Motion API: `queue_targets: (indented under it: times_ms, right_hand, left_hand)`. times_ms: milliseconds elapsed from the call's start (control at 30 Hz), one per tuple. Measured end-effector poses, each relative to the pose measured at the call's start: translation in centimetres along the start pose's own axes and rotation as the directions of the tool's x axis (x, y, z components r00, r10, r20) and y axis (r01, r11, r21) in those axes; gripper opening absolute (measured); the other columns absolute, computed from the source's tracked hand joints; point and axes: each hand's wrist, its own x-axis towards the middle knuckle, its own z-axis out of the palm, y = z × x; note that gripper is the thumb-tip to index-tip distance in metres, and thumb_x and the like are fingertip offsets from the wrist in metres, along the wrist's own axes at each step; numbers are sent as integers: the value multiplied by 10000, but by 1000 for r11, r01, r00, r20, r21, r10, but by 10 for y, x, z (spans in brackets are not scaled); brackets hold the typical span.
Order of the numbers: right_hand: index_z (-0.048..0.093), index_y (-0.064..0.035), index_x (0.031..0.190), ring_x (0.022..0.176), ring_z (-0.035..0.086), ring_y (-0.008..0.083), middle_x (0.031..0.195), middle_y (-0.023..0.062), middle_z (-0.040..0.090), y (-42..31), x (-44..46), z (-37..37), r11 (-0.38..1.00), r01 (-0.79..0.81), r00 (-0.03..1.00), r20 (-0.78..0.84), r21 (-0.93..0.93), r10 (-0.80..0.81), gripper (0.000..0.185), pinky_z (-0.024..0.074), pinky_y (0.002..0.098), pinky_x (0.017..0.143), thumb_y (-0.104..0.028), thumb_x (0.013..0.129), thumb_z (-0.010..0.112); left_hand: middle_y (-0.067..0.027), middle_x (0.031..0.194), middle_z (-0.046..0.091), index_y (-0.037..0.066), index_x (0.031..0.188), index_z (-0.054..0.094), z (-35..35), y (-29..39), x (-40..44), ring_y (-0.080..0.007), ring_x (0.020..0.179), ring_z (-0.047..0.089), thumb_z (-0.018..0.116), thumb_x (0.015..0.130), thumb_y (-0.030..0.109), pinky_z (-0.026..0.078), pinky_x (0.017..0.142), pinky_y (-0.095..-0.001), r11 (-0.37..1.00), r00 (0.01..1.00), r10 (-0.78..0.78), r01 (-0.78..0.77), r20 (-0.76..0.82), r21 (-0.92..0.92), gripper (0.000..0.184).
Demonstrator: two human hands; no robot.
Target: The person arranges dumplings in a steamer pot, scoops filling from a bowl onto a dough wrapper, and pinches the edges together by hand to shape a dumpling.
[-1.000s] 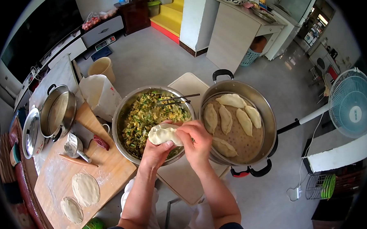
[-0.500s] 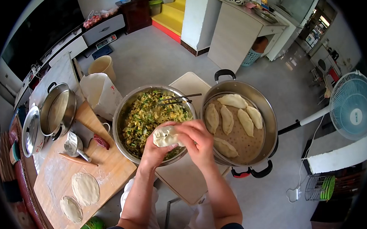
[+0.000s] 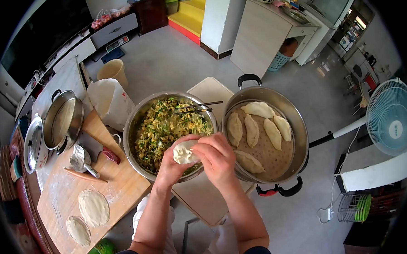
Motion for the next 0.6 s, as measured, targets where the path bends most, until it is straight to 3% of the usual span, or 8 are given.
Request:
queue_targets:
  times_ms: [200, 300, 600]
  right_hand:
    - [718, -21, 963, 850, 599, 236, 930, 60, 626, -13, 7, -8, 988, -133, 990, 66, 80, 128, 314, 502, 342, 674, 29, 666, 805]
    - [729, -4, 973, 788, 593, 206, 908, 72, 617, -9, 4, -3, 995, -72, 996, 60, 69, 68, 328, 480, 318, 644, 14, 657, 813]
    - [672, 10, 843, 769, 581, 260, 847, 81, 613, -6, 0, 5, 999, 23, 1000, -11, -41, -23, 225, 482, 344, 649, 37, 654, 791]
  left_hand:
    - [-68, 1209, 658, 32, 1281, 595, -1, 3, 0, -153, 1100, 622, 723, 822, -46, 497, 951, -297, 995, 999, 34, -32, -17, 90, 483]
    - [-72, 1211, 660, 36, 1280, 596, -1, 1, 0, -156, 1098, 625, 720, 822, -50, 500, 946, -299, 994, 999, 40, -39, -11, 102, 482]
    - [-75, 1225, 659, 45, 1277, 600, 3, 2, 1, -171, 1103, 629, 713, 824, -45, 498, 954, -307, 994, 998, 56, -57, 9, 91, 475]
